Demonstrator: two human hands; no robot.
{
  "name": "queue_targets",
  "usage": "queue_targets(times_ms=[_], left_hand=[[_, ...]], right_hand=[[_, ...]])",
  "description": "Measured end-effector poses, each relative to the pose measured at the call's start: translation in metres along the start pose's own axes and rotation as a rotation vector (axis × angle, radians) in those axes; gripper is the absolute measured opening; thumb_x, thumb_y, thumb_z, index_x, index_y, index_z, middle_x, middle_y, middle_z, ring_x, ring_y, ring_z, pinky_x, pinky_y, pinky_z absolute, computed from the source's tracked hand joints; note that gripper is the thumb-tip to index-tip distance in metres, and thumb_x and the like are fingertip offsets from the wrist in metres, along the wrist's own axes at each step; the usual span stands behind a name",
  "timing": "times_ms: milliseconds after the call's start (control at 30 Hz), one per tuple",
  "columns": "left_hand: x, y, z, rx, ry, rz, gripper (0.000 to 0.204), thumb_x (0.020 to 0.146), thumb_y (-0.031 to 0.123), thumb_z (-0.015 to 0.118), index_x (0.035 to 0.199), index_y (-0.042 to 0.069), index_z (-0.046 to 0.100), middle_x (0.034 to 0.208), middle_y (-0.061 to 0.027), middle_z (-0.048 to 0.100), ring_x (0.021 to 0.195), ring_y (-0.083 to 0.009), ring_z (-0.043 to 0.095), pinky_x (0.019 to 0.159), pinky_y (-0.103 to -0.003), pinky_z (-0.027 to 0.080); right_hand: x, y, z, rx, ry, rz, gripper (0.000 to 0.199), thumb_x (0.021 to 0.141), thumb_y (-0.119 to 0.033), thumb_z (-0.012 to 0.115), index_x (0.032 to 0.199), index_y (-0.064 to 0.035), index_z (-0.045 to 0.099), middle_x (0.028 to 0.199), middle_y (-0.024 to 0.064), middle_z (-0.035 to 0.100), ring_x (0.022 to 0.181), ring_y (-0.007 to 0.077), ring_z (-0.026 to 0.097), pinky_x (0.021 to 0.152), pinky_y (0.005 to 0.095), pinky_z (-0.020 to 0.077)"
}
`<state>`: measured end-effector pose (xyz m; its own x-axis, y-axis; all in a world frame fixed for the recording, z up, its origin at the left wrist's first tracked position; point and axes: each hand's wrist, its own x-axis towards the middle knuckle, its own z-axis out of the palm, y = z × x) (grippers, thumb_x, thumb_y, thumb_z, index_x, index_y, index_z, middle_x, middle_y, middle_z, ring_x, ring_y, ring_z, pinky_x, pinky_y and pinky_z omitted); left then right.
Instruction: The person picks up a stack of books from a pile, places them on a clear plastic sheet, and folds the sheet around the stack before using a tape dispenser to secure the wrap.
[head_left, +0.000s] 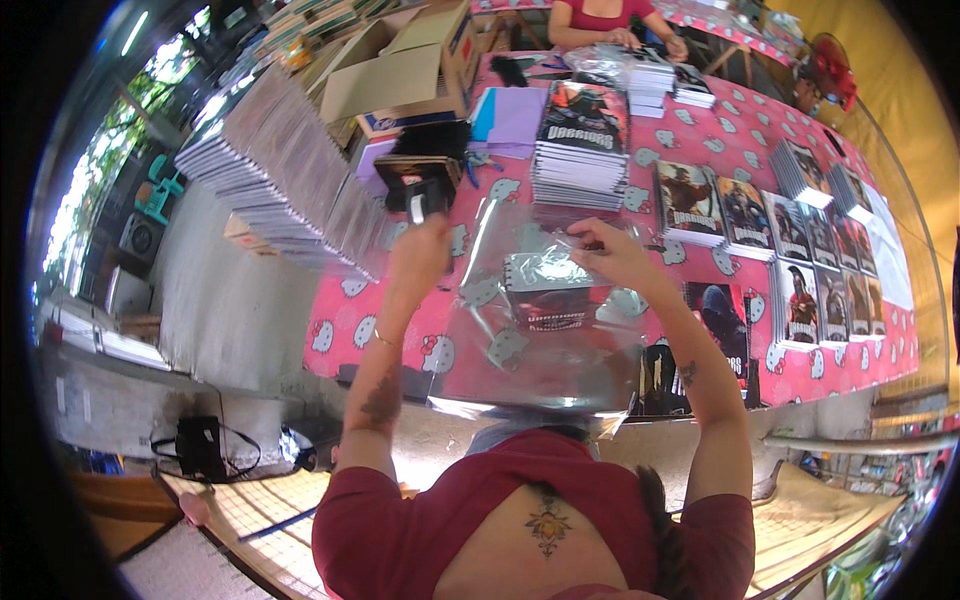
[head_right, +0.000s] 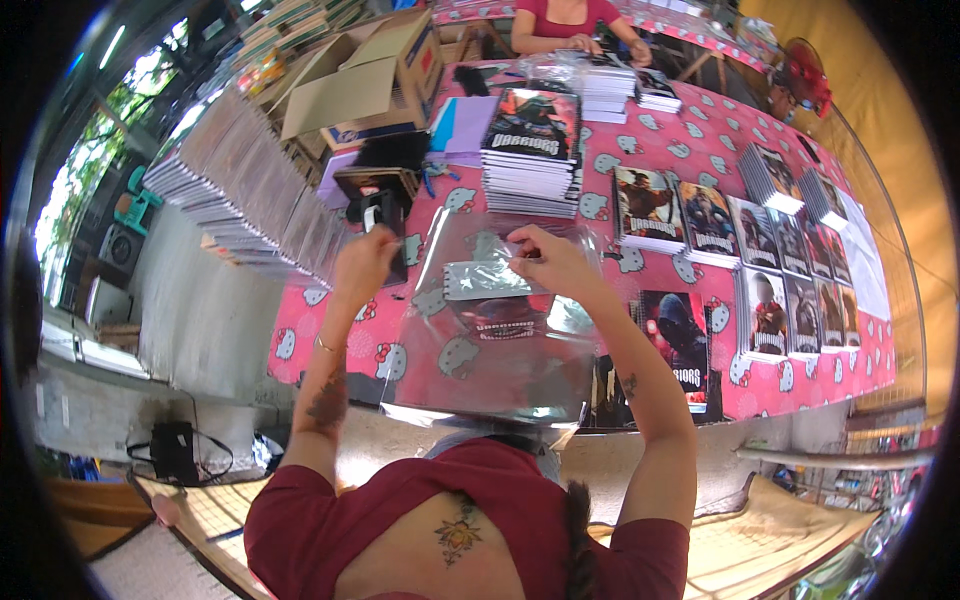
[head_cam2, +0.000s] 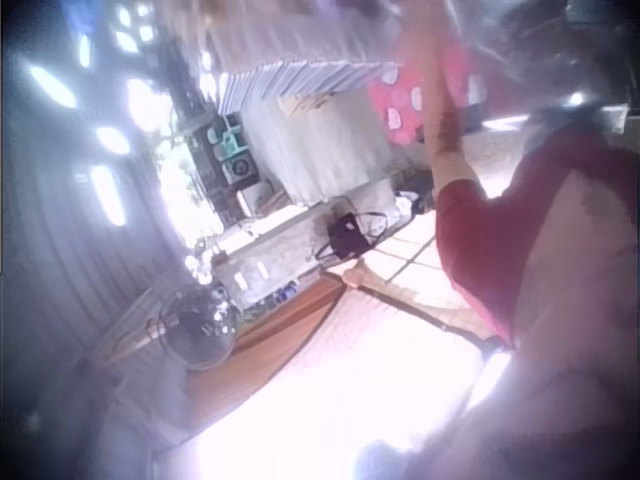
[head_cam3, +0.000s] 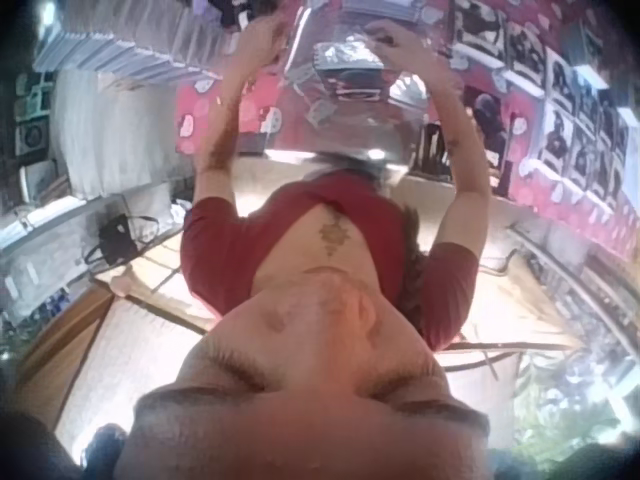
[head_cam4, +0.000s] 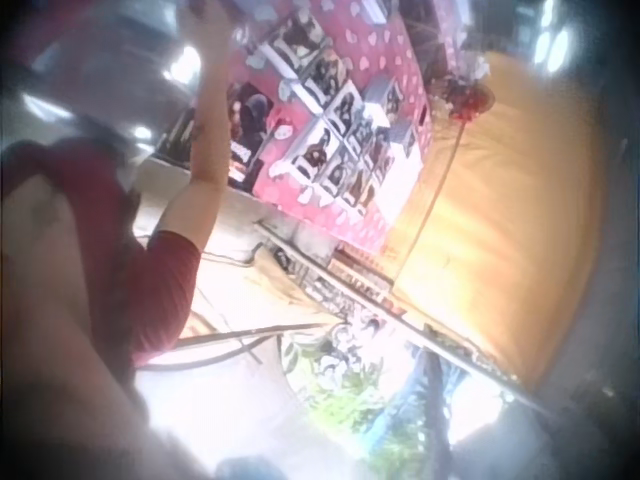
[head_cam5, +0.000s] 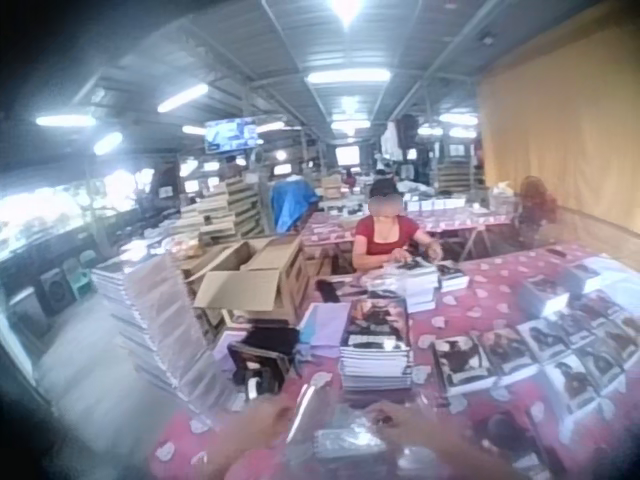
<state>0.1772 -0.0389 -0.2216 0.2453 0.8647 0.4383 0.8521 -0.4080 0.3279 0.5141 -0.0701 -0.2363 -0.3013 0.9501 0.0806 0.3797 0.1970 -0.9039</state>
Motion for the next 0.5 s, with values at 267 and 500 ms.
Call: queue_targets(times_ms=[267, 500], left_hand=[[0.155, 0.072, 0.091, -0.143, -1.441, 0.664, 0.030, 0.087, 0.031, 0.066, 0.100, 0.004, 0.068, 0.085, -0.0068, 0.069, 0.082, -0.0163, 0.064, 0.073, -0.033, 0.048], [0.063, 0.011, 0.167, -1.045, -1.422, -0.038, 0.044, 0.095, 0.035, 0.059, 0.122, 0.000, 0.063, 0.106, -0.0133, 0.069, 0.100, -0.0161, 0.062, 0.089, -0.032, 0.049]], right_hand=[[0.000, -0.003, 0.001, 0.004, -0.012, 0.023, 0.045, 0.086, -0.020, 0.071, 0.127, -0.0082, 0.056, 0.091, 0.0061, 0.069, 0.082, 0.0158, 0.066, 0.077, 0.0305, 0.0518], [-0.005, -0.011, 0.002, -0.067, -0.003, 0.088, 0.056, 0.085, -0.021, 0.073, 0.135, -0.0110, 0.050, 0.104, 0.0076, 0.065, 0.097, 0.0179, 0.063, 0.086, 0.0323, 0.0503]])
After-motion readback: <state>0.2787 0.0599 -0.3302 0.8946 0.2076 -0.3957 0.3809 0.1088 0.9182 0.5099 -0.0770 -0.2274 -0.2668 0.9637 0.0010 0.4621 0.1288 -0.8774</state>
